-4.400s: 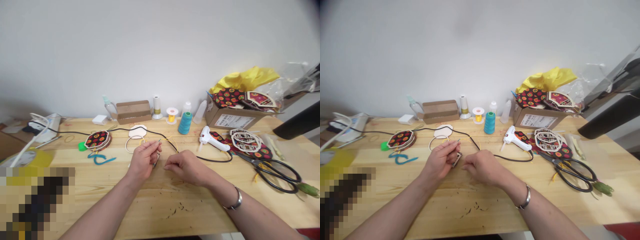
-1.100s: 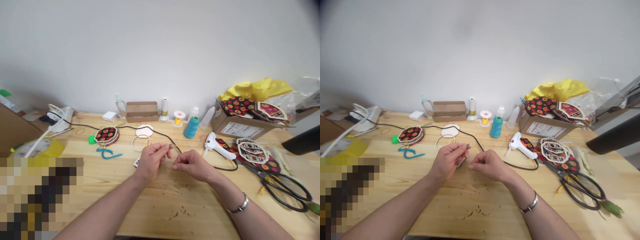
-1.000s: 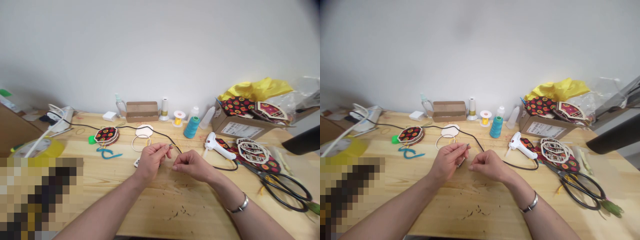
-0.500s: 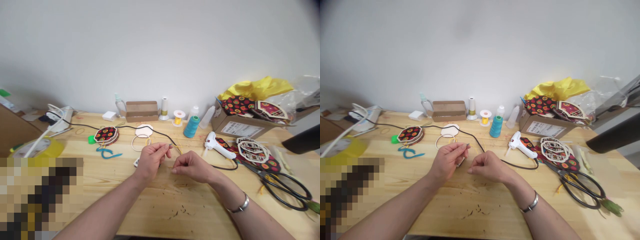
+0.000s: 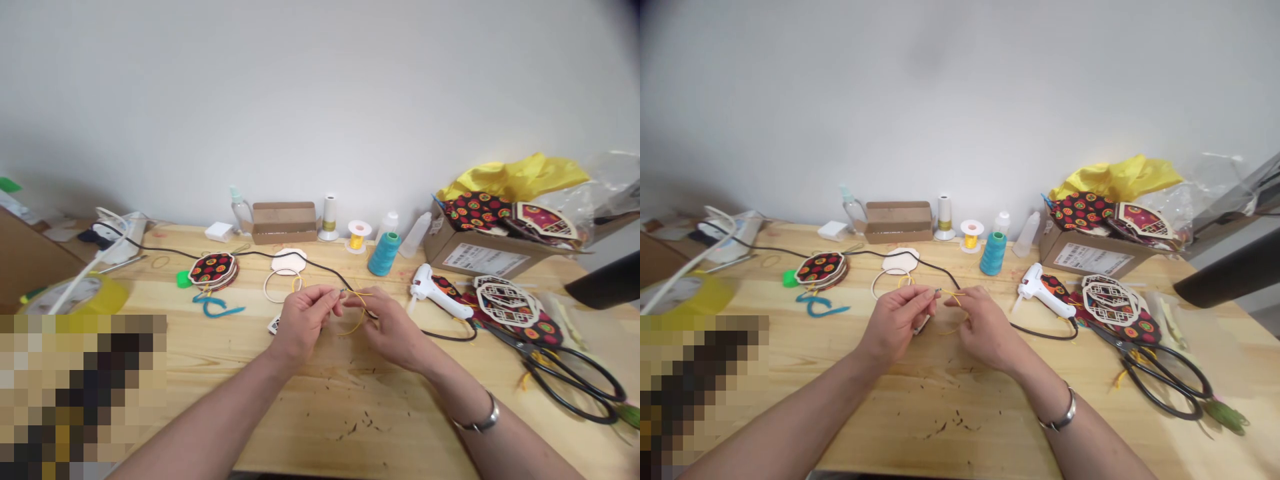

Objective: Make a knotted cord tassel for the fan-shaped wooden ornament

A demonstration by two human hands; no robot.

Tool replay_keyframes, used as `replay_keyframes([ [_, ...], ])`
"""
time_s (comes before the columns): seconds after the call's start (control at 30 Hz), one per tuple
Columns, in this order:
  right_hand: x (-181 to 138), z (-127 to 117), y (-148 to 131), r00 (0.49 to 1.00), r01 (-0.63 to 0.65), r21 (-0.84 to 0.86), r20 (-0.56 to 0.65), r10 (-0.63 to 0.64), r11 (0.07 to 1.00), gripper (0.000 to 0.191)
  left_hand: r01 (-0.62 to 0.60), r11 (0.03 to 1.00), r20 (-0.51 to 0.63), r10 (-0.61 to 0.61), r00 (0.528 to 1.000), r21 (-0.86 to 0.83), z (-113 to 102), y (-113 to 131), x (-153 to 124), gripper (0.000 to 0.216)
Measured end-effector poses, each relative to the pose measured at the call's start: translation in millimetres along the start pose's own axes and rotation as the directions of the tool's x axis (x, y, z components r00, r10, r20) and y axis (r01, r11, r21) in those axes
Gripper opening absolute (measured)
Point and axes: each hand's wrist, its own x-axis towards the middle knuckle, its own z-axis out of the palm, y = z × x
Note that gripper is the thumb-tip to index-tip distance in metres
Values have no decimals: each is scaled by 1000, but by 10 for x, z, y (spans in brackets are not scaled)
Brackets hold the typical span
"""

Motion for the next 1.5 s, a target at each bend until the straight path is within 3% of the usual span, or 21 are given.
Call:
replay_keyframes([
  [0.17,24,66,9,995,0,318,-92,31,948,20,-22,1000,7,21,1000,23,28,-4,-8,25],
  [0.37,39,164,-5,993,-58,653,-43,114,755,23,-24,1000,26,24,999,-13,72,-12,-27,25],
  [0.6,42,230,-3,922,-150,821,-84,377,551,19,-42,999,55,42,998,-1,110,13,-75,24],
  [0.87,50,168,-46,899,-209,879,1,437,428,21,-38,994,88,28,996,104,108,56,-84,28],
  [1.07,48,136,-35,907,-196,871,-14,420,451,18,5,994,109,-17,994,110,113,71,-95,26],
  [1.33,54,96,-58,904,-213,847,-18,427,487,18,57,998,151,-55,987,-8,105,45,-97,21],
  [1.5,58,89,-60,908,-214,848,-10,420,485,17,27,999,136,-29,990,20,103,29,-88,26],
])
